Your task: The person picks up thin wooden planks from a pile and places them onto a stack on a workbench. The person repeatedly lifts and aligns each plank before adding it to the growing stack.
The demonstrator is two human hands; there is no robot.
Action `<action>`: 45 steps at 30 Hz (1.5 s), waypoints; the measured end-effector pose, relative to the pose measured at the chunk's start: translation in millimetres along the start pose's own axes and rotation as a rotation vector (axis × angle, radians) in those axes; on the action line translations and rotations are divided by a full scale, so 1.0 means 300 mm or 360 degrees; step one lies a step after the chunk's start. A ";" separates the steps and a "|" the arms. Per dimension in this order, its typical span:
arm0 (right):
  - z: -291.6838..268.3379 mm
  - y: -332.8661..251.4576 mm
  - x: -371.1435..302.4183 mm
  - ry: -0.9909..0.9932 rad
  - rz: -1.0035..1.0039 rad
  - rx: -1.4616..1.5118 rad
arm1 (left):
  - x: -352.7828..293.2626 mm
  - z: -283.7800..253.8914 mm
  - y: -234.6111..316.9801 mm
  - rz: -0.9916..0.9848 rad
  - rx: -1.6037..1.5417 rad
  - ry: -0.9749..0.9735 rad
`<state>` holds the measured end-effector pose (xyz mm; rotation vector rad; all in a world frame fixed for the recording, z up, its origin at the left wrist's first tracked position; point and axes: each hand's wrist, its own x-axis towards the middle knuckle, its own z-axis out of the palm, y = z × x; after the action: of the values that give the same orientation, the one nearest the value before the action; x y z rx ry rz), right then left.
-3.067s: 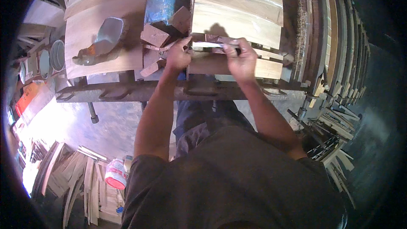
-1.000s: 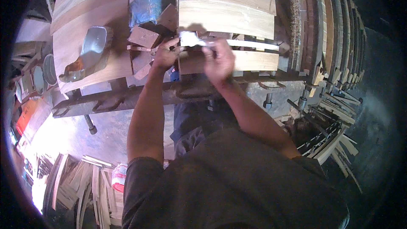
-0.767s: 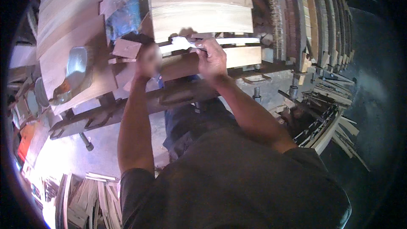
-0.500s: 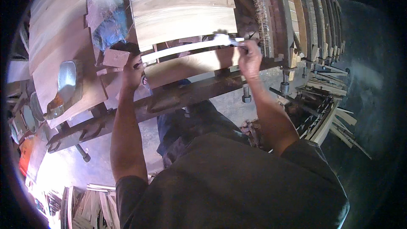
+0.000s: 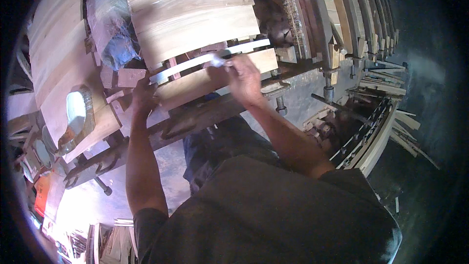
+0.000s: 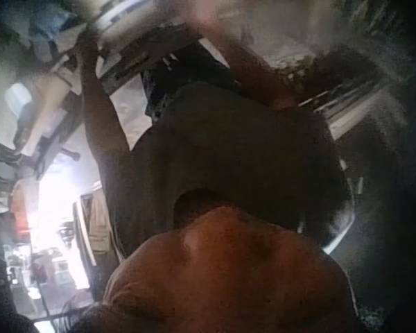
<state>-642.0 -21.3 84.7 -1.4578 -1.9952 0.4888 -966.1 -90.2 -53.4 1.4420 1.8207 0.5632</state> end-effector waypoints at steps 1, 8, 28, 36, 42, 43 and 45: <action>0.009 -0.042 0.016 -0.0010 0.0187 0.0198 | -0.004 0.010 -0.044 0.0072 -0.0003 -0.0021; -0.229 0.547 0.067 0.0308 0.0669 0.0107 | -0.002 -0.010 0.043 -0.0112 -0.0416 0.0013; -0.205 0.471 0.220 0.0658 0.1326 0.1056 | -0.014 0.000 -0.029 0.0043 0.0013 -0.0069; 0.074 0.076 0.082 -0.0128 0.0771 0.0661 | 0.005 0.005 -0.040 -0.0194 -0.0323 -0.0085; -0.103 0.154 0.075 0.0017 0.0689 0.0005 | -0.018 0.010 0.052 -0.0346 -0.0987 0.0053; -0.131 0.145 0.079 0.0031 0.0625 -0.0231 | -0.016 0.002 0.081 -0.0369 -0.0928 0.0062; -0.095 0.128 0.068 -0.0034 0.0615 -0.0091 | -0.022 0.002 0.065 -0.0366 -0.0798 0.0061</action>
<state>-599.6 8.7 87.4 -1.8923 -1.7568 0.6134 -952.6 -91.2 -38.0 0.8803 1.6857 0.8577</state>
